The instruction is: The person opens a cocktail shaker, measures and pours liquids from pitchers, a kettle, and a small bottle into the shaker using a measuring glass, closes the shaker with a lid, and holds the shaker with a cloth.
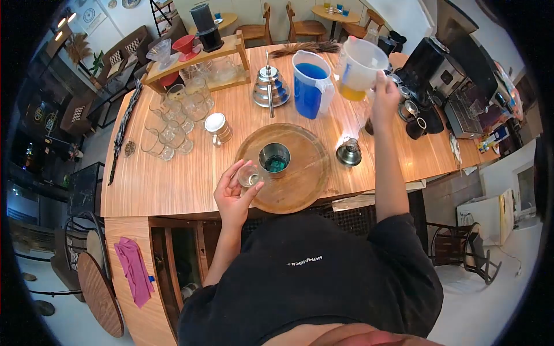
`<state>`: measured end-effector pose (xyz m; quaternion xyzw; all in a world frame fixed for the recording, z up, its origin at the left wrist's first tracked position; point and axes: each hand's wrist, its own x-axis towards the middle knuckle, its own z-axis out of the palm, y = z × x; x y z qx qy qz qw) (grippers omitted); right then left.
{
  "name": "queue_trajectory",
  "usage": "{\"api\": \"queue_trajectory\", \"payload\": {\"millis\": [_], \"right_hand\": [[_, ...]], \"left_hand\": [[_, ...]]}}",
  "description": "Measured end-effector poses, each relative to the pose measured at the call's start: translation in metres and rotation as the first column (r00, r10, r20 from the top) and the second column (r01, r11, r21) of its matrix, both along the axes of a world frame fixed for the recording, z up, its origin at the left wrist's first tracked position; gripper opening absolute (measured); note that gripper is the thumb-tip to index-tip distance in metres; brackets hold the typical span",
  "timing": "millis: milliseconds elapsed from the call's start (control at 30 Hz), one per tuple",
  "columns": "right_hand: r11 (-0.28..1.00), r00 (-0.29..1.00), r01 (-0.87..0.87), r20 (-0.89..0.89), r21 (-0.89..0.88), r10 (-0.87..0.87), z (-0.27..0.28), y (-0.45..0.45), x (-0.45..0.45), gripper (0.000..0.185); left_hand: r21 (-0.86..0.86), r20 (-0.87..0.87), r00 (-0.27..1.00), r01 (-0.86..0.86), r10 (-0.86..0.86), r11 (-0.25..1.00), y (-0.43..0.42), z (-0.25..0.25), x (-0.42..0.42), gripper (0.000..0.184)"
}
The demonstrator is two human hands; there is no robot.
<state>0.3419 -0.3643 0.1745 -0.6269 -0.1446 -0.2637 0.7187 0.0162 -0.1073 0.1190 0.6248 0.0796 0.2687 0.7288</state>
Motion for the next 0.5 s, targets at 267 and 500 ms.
{"api": "queue_trajectory", "payload": {"millis": [267, 500], "right_hand": [[0.978, 0.975, -0.210, 0.071, 0.009, 0.209, 0.036, -0.062, -0.110, 0.028], [0.954, 0.965, -0.246, 0.052, -0.172, 0.259, 0.033, -0.066, -0.210, 0.030]], "left_hand": [[-0.082, 0.058, 0.995, 0.086, -0.082, 0.993, 0.008, 0.005, 0.007, 0.072], [0.064, 0.113, 0.947, 0.295, -0.301, 0.953, 0.019, 0.002, 0.012, 0.068]]}}
